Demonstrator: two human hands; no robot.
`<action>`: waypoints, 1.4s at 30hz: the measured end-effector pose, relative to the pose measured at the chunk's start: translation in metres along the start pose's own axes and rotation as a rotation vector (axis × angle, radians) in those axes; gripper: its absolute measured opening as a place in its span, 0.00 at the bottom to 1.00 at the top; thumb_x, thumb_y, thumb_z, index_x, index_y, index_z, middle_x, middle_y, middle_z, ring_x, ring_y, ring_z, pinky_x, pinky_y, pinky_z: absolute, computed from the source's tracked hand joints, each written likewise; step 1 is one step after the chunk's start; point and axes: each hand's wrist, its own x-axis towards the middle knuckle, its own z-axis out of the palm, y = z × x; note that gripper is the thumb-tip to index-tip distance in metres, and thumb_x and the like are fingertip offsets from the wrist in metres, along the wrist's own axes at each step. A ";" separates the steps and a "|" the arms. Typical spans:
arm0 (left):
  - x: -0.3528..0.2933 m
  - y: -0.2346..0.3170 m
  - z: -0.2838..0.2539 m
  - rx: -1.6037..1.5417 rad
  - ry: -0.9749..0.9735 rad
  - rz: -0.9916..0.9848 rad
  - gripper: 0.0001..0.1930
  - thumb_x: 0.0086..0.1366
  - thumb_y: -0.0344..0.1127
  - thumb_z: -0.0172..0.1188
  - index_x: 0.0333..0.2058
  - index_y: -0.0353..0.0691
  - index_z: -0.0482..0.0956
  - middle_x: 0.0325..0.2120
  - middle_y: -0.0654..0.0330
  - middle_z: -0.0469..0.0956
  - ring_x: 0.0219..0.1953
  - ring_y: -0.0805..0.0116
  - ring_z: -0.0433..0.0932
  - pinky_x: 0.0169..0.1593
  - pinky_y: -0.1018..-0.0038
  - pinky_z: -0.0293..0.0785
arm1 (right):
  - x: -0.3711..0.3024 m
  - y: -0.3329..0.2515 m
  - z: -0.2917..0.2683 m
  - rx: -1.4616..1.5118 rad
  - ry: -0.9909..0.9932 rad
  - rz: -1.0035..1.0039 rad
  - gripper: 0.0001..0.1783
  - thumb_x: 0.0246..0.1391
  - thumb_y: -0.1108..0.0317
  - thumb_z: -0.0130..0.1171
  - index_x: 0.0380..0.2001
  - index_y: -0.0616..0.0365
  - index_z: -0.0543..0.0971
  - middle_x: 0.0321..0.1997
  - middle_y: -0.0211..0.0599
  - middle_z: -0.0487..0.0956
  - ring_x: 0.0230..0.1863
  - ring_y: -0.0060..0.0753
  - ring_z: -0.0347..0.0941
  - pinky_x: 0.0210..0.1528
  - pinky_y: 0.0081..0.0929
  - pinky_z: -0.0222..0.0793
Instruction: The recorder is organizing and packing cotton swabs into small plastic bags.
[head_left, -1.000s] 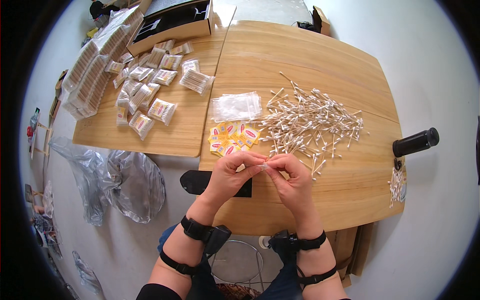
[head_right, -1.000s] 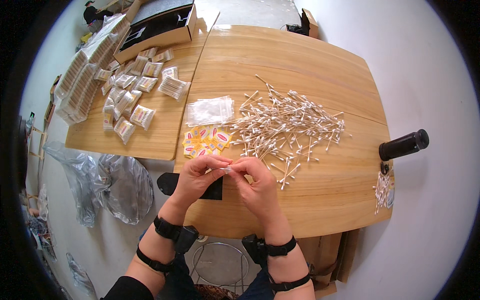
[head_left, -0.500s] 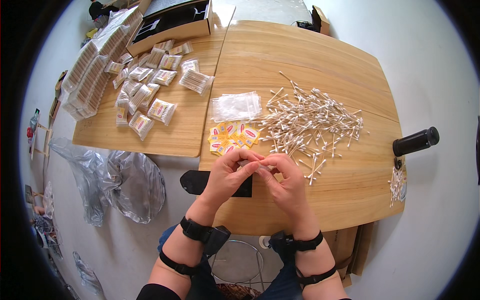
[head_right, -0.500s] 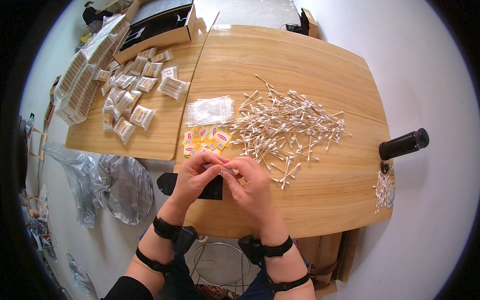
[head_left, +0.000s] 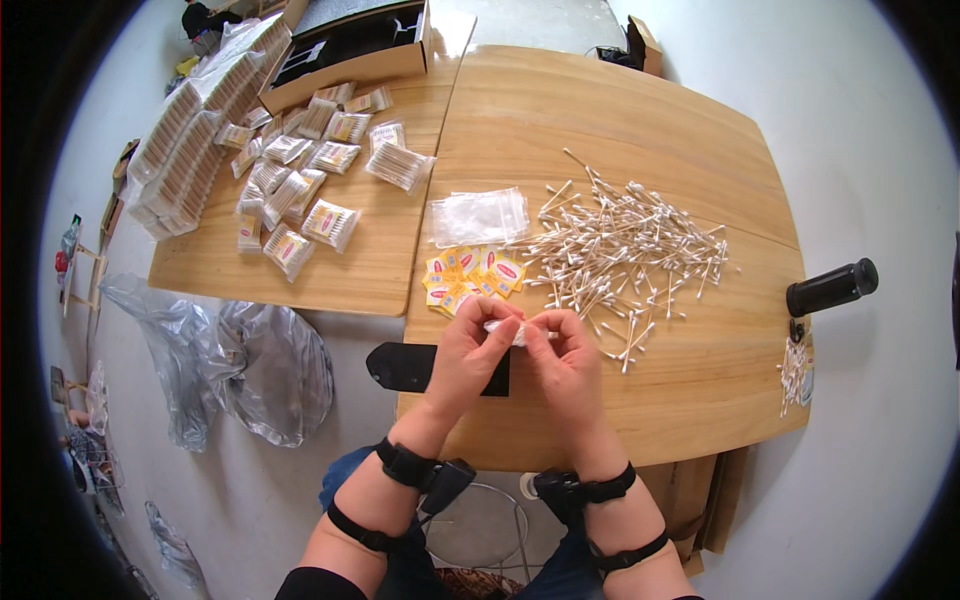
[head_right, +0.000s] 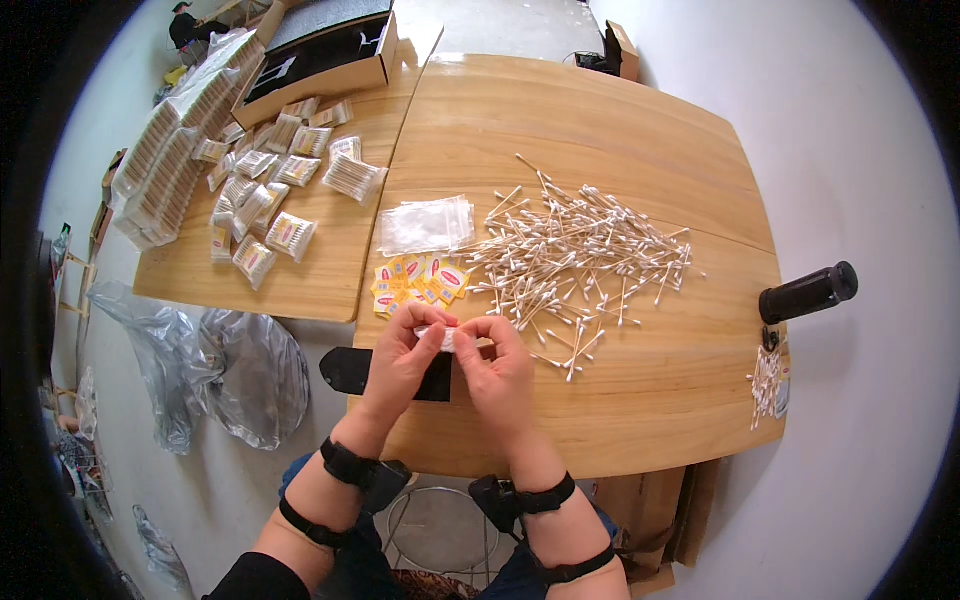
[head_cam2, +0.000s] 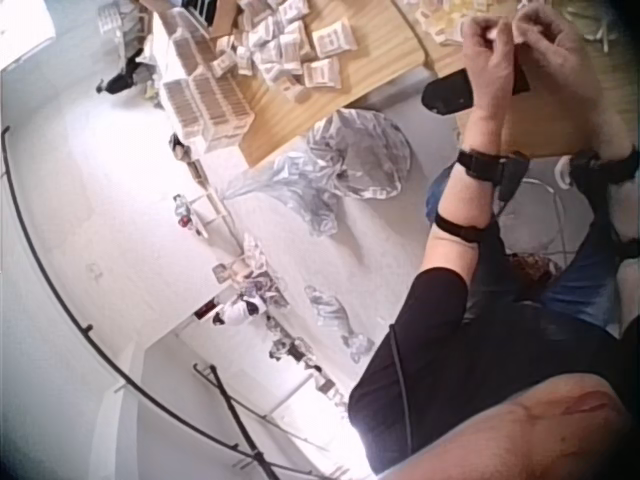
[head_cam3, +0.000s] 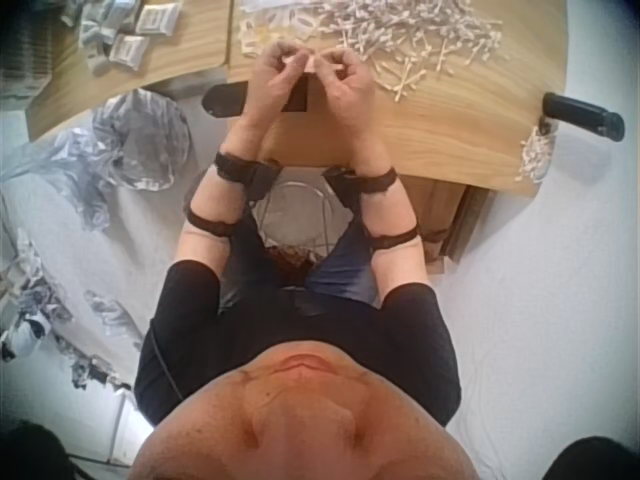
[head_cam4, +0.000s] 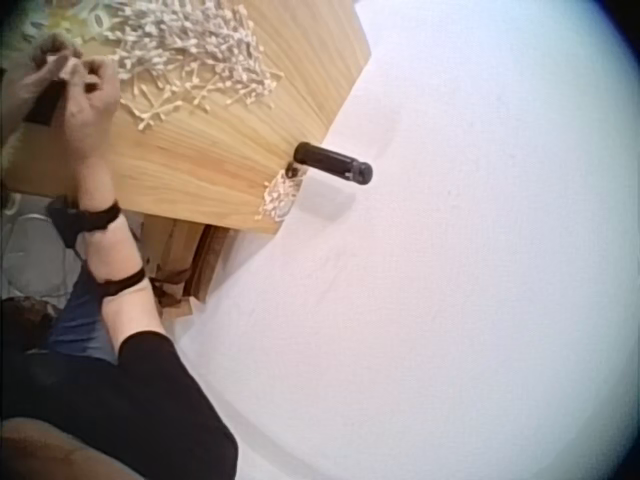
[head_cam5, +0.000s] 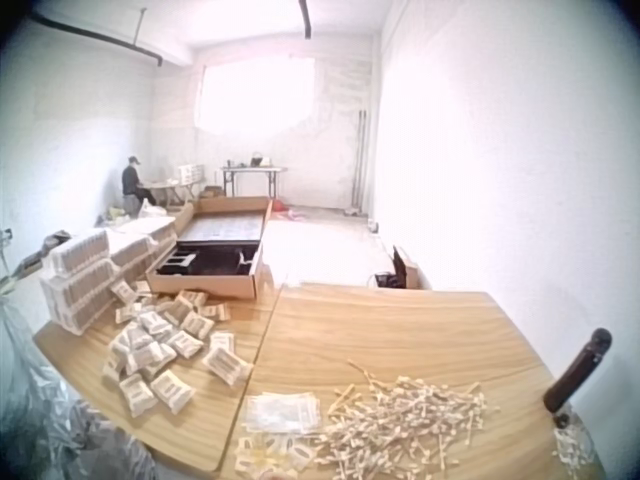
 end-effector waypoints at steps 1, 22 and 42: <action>0.001 0.006 -0.002 -0.155 -0.084 -0.011 0.07 0.70 0.28 0.62 0.44 0.37 0.75 0.42 0.63 0.79 0.46 0.75 0.76 0.52 0.77 0.73 | 0.002 0.003 -0.006 0.042 -0.009 -0.054 0.06 0.62 0.72 0.62 0.40 0.61 0.79 0.40 0.31 0.79 0.36 0.21 0.76 0.36 0.20 0.72; 0.009 0.017 -0.028 -0.035 -0.300 -0.008 0.06 0.68 0.24 0.63 0.43 0.32 0.83 0.45 0.56 0.82 0.47 0.71 0.80 0.53 0.74 0.77 | 0.008 -0.017 -0.031 -0.172 -0.129 -0.295 0.03 0.54 0.81 0.67 0.32 0.64 0.82 0.37 0.36 0.81 0.38 0.25 0.77 0.42 0.22 0.73; 0.009 0.027 -0.015 0.056 -0.208 0.083 0.02 0.65 0.24 0.66 0.36 0.33 0.84 0.39 0.57 0.84 0.44 0.70 0.81 0.50 0.74 0.76 | 0.007 -0.029 -0.032 -0.401 -0.123 -0.332 0.05 0.54 0.78 0.66 0.33 0.63 0.78 0.31 0.39 0.76 0.32 0.34 0.76 0.34 0.28 0.72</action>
